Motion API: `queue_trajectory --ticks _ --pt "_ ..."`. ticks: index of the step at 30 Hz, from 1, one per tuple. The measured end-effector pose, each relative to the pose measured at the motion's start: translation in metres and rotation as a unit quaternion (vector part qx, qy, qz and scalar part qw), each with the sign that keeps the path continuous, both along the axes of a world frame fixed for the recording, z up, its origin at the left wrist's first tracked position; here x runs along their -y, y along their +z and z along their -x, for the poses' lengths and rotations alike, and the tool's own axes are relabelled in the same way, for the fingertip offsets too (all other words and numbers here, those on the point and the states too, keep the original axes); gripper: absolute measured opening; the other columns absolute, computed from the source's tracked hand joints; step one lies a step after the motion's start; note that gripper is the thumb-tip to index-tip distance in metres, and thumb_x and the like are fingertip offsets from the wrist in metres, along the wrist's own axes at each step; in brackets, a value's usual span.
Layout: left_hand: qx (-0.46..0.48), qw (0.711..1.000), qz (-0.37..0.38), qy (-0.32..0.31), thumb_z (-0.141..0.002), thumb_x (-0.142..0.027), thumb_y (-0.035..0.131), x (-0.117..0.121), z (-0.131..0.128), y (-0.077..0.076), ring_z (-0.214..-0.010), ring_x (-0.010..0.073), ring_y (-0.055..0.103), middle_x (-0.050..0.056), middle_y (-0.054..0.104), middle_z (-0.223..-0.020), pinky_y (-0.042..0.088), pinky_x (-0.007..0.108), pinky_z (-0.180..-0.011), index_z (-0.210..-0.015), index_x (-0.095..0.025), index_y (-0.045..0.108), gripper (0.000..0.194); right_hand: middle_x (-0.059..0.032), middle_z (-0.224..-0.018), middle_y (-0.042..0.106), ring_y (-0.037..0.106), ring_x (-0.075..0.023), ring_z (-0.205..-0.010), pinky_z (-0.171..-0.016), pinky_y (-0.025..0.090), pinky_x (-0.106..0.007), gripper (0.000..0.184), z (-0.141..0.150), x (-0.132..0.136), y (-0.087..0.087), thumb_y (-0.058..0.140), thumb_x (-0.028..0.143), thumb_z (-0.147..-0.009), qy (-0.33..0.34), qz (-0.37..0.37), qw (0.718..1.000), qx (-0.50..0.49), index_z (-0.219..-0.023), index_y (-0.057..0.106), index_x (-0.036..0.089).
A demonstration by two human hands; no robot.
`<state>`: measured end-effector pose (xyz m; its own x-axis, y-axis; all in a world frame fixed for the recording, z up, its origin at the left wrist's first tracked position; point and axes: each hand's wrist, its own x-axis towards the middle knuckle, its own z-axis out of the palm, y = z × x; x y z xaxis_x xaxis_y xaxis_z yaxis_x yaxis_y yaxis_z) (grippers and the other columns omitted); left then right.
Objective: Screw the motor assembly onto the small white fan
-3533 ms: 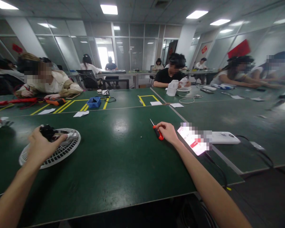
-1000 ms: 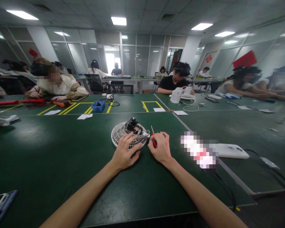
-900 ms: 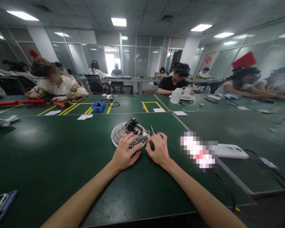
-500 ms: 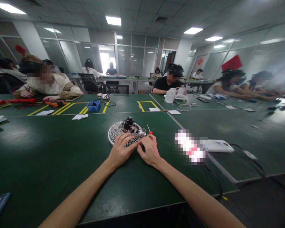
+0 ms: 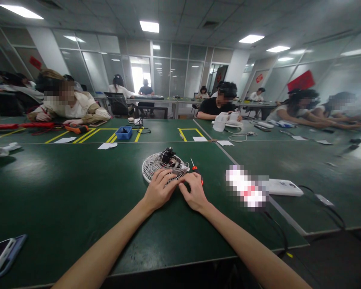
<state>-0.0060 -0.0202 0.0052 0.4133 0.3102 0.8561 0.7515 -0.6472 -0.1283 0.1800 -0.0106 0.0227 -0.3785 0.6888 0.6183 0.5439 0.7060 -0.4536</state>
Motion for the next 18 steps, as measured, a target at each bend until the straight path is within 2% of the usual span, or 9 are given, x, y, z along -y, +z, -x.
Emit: queue_trajectory --ticks 3,6,8,11,13,15,18 --pt "0.026 0.999 0.025 -0.017 -0.095 -0.016 0.057 0.001 0.000 0.002 -0.115 0.0244 0.065 0.007 0.074 -0.108 0.050 0.047 -0.104 -0.107 -0.021 0.066 0.016 -0.0042 -0.088 0.070 0.062 -0.0231 -0.091 -0.099 0.036 -0.041 0.012 -0.003 -0.005 0.002 0.049 0.022 -0.090 -0.043 0.011 0.999 -0.002 -0.086 0.061 0.022" --pt "0.044 0.998 0.041 -0.015 -0.095 -0.016 0.055 0.002 0.002 0.004 -0.113 0.0258 0.064 0.009 0.073 -0.105 0.050 0.047 -0.103 -0.104 -0.019 0.064 0.013 -0.0089 -0.099 0.065 0.058 -0.0274 -0.102 -0.098 0.036 -0.043 0.010 -0.009 -0.015 0.003 0.051 0.022 -0.084 -0.126 0.035 0.991 -0.011 -0.091 0.059 0.020" --pt "0.059 0.997 0.050 -0.010 -0.095 -0.017 0.054 0.002 0.005 0.005 -0.111 0.0263 0.064 0.009 0.072 -0.102 0.050 0.047 -0.101 -0.102 -0.019 0.063 0.012 -0.0133 -0.109 0.061 0.054 -0.0316 -0.107 -0.096 0.037 -0.045 0.020 -0.015 -0.024 0.002 0.056 0.023 -0.079 -0.184 0.063 0.981 -0.013 -0.098 0.057 0.019" --pt "0.078 0.995 0.057 -0.001 -0.096 -0.018 0.055 0.000 0.008 0.005 -0.106 0.0257 0.065 0.008 0.072 -0.096 0.050 0.045 -0.098 -0.099 -0.019 0.063 0.009 -0.0157 -0.115 0.058 0.053 -0.0362 -0.110 -0.094 0.038 -0.048 0.033 -0.025 -0.035 0.000 0.064 0.025 -0.073 -0.231 0.122 0.965 -0.008 -0.104 0.056 0.018" --pt "0.088 0.994 0.060 0.007 -0.097 -0.020 0.056 -0.001 0.010 0.004 -0.103 0.0250 0.065 0.007 0.072 -0.095 0.050 0.044 -0.096 -0.099 -0.018 0.063 0.008 -0.0147 -0.110 0.061 0.056 -0.0369 -0.106 -0.092 0.039 -0.047 0.040 -0.033 -0.041 0.000 0.071 0.024 -0.067 -0.241 0.167 0.956 -0.013 -0.103 0.057 0.019" --pt "0.098 0.993 0.062 0.014 -0.097 -0.021 0.057 -0.002 0.011 0.003 -0.101 0.0245 0.065 0.007 0.073 -0.095 0.050 0.043 -0.095 -0.100 -0.018 0.064 0.008 -0.0099 -0.097 0.064 0.060 -0.0337 -0.095 -0.087 0.042 -0.043 0.041 -0.041 -0.046 0.000 0.073 0.022 -0.064 -0.241 0.213 0.946 -0.031 -0.102 0.057 0.020" --pt "0.119 0.990 0.066 0.025 -0.098 -0.022 0.057 -0.003 0.012 0.003 -0.101 0.0239 0.064 0.007 0.074 -0.099 0.050 0.042 -0.094 -0.104 -0.019 0.066 0.011 -0.0020 -0.080 0.064 0.062 -0.0273 -0.081 -0.077 0.043 -0.036 0.038 -0.051 -0.054 0.003 0.071 0.022 -0.067 -0.239 0.269 0.929 -0.087 -0.103 0.057 0.023"
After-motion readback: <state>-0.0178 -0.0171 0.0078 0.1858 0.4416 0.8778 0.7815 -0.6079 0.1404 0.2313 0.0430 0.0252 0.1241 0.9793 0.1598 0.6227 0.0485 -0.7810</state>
